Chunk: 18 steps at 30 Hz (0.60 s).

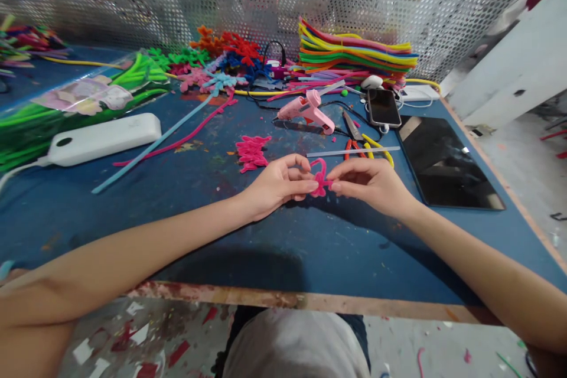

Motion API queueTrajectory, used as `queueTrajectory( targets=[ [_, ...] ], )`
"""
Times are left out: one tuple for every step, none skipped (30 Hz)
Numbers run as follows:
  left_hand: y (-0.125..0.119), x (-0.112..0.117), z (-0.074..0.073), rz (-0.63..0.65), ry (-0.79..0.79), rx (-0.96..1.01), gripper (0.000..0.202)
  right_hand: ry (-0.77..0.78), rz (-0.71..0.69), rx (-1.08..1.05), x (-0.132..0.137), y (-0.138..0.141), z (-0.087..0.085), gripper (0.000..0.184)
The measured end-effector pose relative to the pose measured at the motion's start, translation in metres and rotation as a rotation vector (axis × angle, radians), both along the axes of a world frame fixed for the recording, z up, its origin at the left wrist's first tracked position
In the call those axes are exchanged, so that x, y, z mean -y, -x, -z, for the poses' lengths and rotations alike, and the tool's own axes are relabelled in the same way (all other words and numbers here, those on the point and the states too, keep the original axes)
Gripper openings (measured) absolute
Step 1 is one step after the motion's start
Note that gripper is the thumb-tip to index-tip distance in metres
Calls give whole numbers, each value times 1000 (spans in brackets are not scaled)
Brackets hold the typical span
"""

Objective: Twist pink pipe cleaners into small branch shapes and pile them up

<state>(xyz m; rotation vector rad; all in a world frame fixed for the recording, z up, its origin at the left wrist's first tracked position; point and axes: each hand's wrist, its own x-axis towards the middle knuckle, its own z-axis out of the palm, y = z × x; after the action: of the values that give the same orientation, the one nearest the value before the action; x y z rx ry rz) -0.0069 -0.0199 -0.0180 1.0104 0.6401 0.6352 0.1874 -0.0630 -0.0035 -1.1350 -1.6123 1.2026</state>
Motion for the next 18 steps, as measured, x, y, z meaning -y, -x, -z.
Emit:
queueTrajectory(
  targets=[
    [0,0,1,1,-7,-4,40,-3,-6,1,0,0,0,20],
    [0,0,1,3,-13,-7,40,-4,-18,2,0,0,1,19],
    [0,0,1,5,-17,-9,41,-7,-33,0,0,-1,1,18],
    [-1,1,2,7,-19,-11,41,-13,-48,-6,0,-1,2,18],
    [-1,1,2,11,-21,-12,41,-22,-59,-11,0,-1,2,17],
    [-1,2,2,16,-22,-14,41,-33,-65,-15,0,-2,3,17],
    [-2,2,1,20,-25,-15,40,-45,-66,-16,0,-2,3,16],
    [-2,2,1,23,-27,-16,40,-53,-69,-14,0,-3,4,16],
    [-2,3,1,25,-29,-17,40,-56,-75,-12,0,-3,4,17],
    [-2,3,1,26,-30,-18,39,-56,-82,-10,0,-3,3,17],
    [-2,3,1,27,-30,-17,39,-53,-89,-9,0,-3,3,17],
    [-2,3,1,29,-28,-17,39,-48,-91,-7,0,-3,3,17],
    [-2,2,1,31,-25,-17,40,-44,-86,-2,1,-2,2,16],
    [-2,2,2,32,-22,-16,40,-43,-75,6,1,-2,1,16],
    [-2,2,2,32,-20,-15,40,-46,-61,20,2,-1,1,15],
    [-2,2,2,32,-18,-14,40,-54,-46,36,3,0,0,15],
    [-1,2,3,32,-17,-12,40,-66,-32,52,3,0,0,15],
    [-1,1,3,32,-15,-10,40,-82,-19,69,4,1,0,14]
  ],
)
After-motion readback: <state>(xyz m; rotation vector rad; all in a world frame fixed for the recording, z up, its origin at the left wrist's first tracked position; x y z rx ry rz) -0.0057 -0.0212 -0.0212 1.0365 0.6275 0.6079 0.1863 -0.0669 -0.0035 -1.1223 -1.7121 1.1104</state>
